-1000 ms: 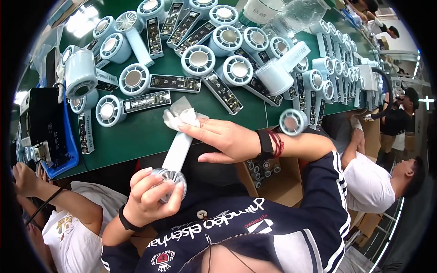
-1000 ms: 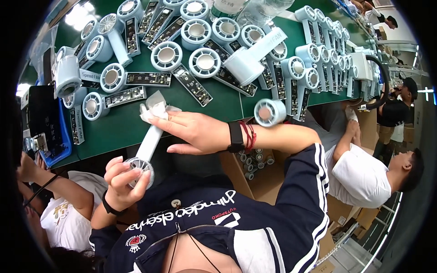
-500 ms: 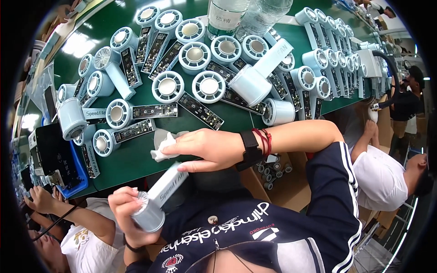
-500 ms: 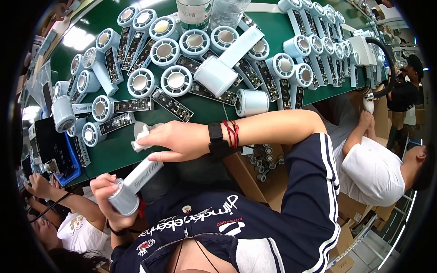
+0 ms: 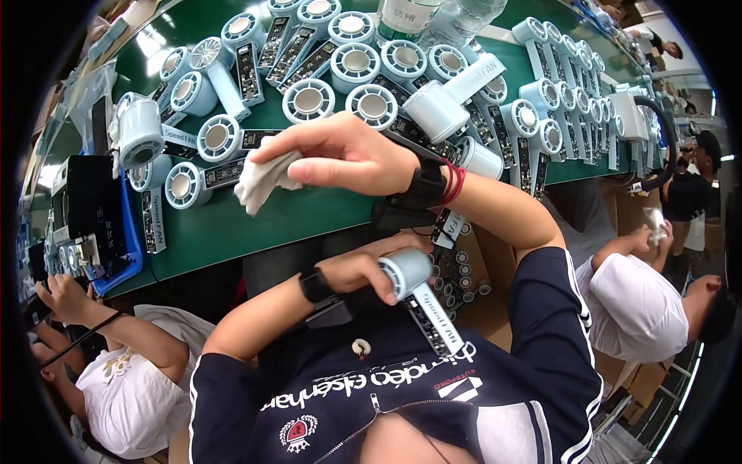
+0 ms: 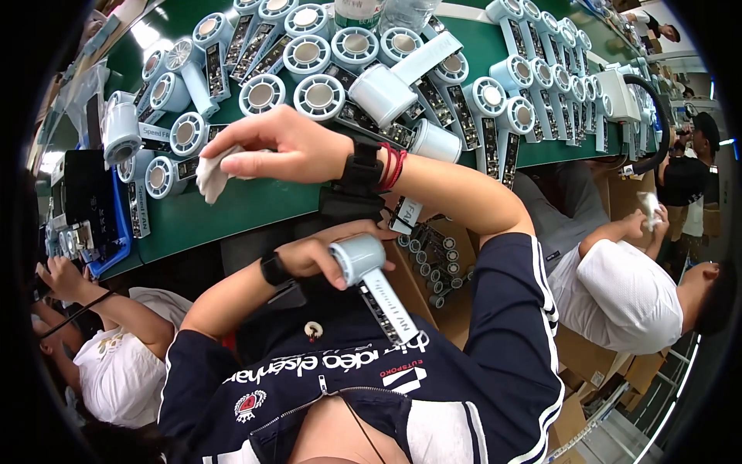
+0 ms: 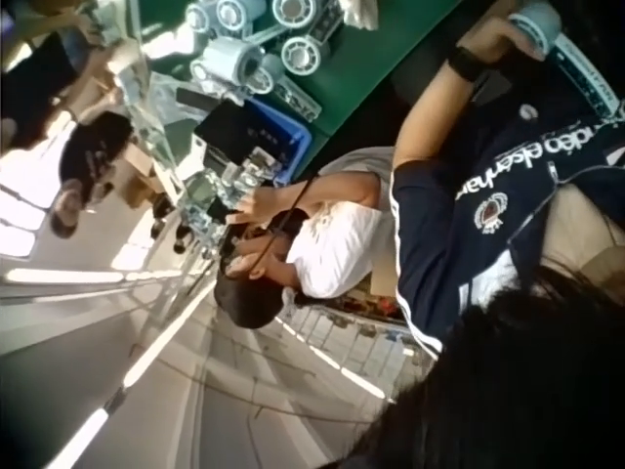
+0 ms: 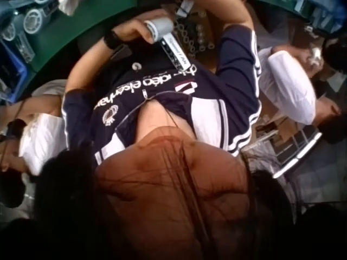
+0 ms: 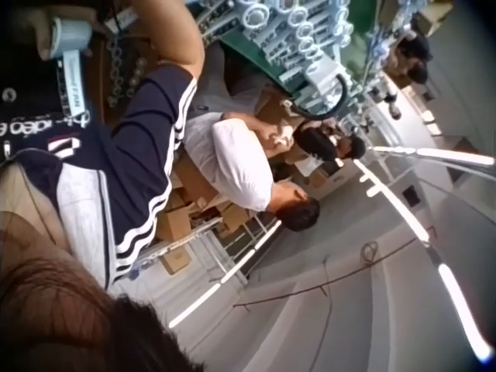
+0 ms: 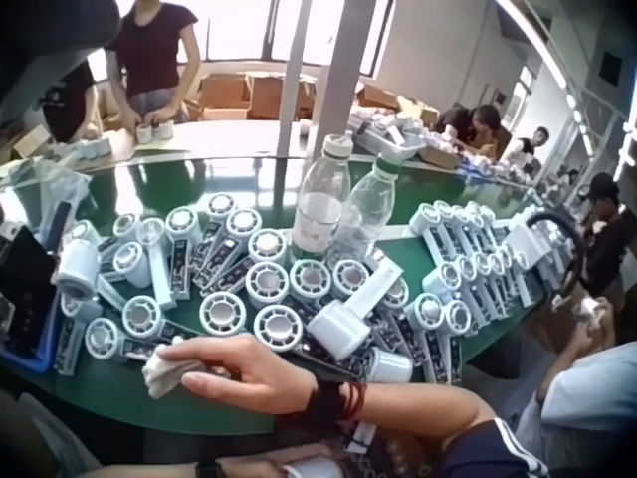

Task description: Cleaning and assembling white plastic electronic components on a factory production line.

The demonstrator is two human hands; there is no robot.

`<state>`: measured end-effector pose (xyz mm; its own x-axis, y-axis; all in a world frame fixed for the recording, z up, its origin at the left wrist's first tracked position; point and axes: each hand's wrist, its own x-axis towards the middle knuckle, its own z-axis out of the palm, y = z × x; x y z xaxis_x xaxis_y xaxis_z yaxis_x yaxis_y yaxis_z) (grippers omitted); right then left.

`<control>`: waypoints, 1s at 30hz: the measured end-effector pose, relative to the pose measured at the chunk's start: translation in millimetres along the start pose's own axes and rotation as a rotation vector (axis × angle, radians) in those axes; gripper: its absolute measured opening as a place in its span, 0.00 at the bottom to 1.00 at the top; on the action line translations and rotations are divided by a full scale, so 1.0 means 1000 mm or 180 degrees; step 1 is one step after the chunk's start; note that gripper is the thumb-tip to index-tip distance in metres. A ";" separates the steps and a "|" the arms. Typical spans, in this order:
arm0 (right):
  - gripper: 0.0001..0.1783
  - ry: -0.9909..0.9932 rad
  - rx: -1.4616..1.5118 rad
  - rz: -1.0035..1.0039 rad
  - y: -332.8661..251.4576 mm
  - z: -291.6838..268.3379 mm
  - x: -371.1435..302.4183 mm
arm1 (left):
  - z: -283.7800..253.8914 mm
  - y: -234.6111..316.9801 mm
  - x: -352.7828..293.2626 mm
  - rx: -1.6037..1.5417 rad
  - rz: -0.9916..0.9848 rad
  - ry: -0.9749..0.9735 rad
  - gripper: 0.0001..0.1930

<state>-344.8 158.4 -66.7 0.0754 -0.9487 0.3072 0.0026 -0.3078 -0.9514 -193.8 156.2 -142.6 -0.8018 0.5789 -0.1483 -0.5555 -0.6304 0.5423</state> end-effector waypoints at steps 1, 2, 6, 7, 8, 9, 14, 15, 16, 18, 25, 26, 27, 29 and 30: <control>0.21 -0.0042 -0.0008 -0.0040 -0.007 0.001 0.000 | 0.006 -0.002 0.013 0.0037 0.0032 0.0032 0.44; 0.22 0.0138 -0.0056 -0.0008 -0.016 -0.001 -0.002 | 0.012 -0.003 0.023 -0.0138 0.0144 -0.0211 0.43; 0.27 0.1251 -0.0700 -0.0056 -0.081 -0.015 -0.034 | 0.023 -0.010 0.032 -0.0843 0.0466 -0.0172 0.42; 0.29 0.1619 -0.1188 -0.0308 -0.095 -0.024 -0.053 | 0.027 -0.013 0.031 -0.1131 0.0558 -0.0042 0.41; 0.28 0.2050 -0.1035 -0.0524 -0.108 -0.028 -0.076 | 0.028 -0.014 0.027 -0.1122 0.0576 -0.0056 0.41; 0.26 0.2403 -0.0875 -0.0773 -0.119 -0.030 -0.094 | 0.027 -0.016 0.019 -0.0975 0.0700 0.0010 0.40; 0.23 0.3826 -0.1365 -0.0075 -0.102 -0.001 -0.172 | 0.031 -0.008 -0.012 -0.0510 0.1207 0.0234 0.36; 0.24 0.3951 -0.1562 0.0412 -0.083 0.008 -0.183 | 0.032 -0.009 -0.016 -0.0422 0.1359 0.0313 0.36; 0.24 0.3897 -0.1646 0.0388 -0.060 0.019 -0.185 | 0.030 -0.009 -0.017 -0.0421 0.1358 0.0310 0.36; 0.25 0.3851 -0.1751 0.0362 -0.028 0.030 -0.184 | 0.021 -0.003 -0.013 -0.0123 0.1472 0.0365 0.37; 0.26 0.3588 -0.4747 0.0395 -0.005 0.023 -0.172 | 0.018 -0.002 -0.011 0.0342 0.1658 0.0589 0.37; 0.27 0.3897 -0.4091 0.0454 -0.007 0.023 -0.172 | 0.023 -0.003 -0.013 0.0249 0.1634 0.0656 0.37; 0.27 0.4169 -0.3421 0.0509 -0.009 0.023 -0.171 | 0.028 -0.002 -0.013 0.0154 0.1609 0.0725 0.37; 0.27 0.4407 -0.2749 0.0574 -0.013 0.022 -0.169 | 0.035 0.002 -0.010 0.0254 0.1673 0.0763 0.37; 0.27 0.4359 -0.3043 0.0691 -0.016 0.020 -0.168 | 0.038 0.005 -0.008 0.0364 0.1741 0.0808 0.37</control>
<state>-337.1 323.8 -103.4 -0.8693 -0.1787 0.4608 -0.4928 0.3847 -0.7805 -181.8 168.0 -107.0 -0.9993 0.0371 -0.0082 -0.0328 -0.7336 0.6788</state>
